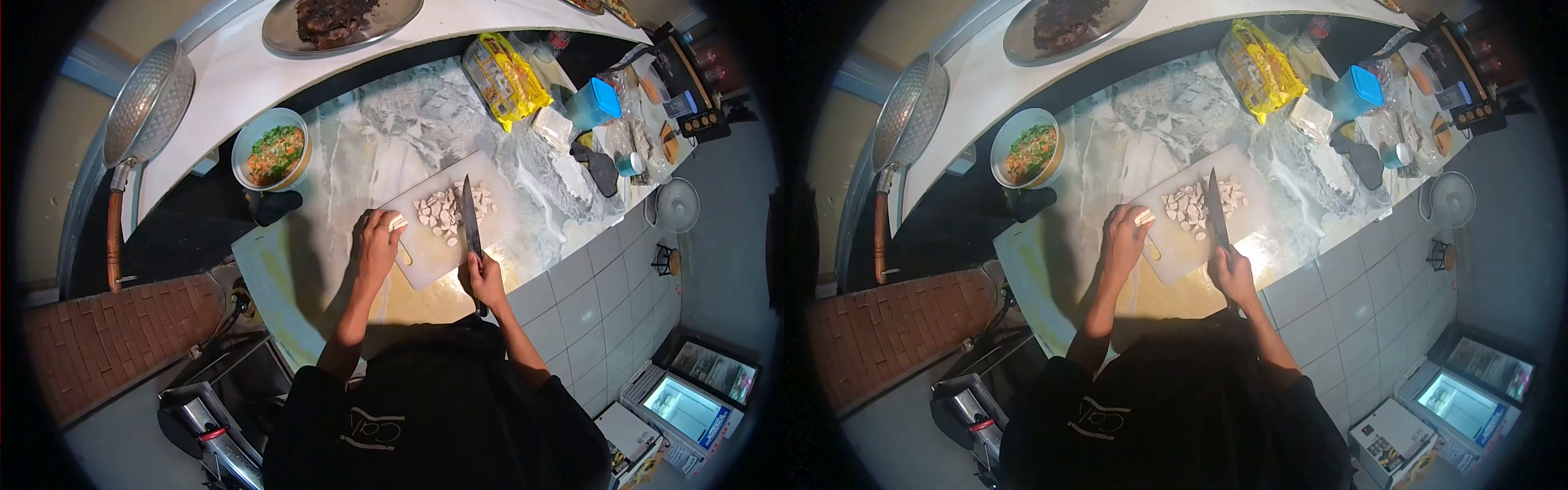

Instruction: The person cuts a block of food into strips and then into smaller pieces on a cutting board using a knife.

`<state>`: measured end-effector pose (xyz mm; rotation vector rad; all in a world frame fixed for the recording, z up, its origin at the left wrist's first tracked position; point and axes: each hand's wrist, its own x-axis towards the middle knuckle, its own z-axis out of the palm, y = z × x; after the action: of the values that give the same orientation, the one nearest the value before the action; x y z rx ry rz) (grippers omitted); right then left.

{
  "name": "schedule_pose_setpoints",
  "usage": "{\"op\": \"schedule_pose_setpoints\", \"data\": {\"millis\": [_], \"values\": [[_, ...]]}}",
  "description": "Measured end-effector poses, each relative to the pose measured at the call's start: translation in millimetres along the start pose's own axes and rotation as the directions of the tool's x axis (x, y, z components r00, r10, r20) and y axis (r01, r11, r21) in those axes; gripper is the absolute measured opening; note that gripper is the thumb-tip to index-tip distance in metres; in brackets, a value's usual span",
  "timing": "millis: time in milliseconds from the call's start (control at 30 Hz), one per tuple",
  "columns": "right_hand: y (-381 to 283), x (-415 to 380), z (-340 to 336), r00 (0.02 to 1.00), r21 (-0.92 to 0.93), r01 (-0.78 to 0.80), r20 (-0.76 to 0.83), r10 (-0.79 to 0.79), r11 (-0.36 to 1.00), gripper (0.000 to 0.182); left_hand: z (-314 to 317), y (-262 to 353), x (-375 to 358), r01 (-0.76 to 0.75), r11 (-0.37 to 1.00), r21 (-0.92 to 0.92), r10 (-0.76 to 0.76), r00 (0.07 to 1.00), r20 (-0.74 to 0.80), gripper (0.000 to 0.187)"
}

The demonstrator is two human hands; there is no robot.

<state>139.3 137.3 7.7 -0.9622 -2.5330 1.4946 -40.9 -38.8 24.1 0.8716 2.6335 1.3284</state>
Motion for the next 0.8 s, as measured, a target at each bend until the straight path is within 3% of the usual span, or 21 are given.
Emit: {"op": "schedule_pose_setpoints", "data": {"millis": [267, 367, 433, 800], "values": [[6, -1, -2, 0.999, 0.051, 0.033, 0.016, -0.034, 0.998, 0.034, 5, 1, -2, -0.047, 0.995, 0.084, 0.048, 0.999, -0.010, 0.024], [3, 0, -5, 0.998, 0.085, 0.061, 0.025, -0.064, 0.995, 0.034, 13, 3, -2, -0.062, 0.996, 0.071, 0.063, 0.998, -0.020, 0.023], [3, 0, -6, 0.997, 0.088, 0.068, 0.034, -0.071, 0.994, 0.034, 18, 2, -4, -0.042, 0.998, -0.040, 0.040, 0.999, -0.035, 0.022], [0, 2, -9, 0.992, 0.080, 0.112, 0.049, -0.116, 0.990, 0.037, 28, 14, -11, -0.010, 0.999, -0.043, 0.007, 0.998, -0.062, 0.023]]}}
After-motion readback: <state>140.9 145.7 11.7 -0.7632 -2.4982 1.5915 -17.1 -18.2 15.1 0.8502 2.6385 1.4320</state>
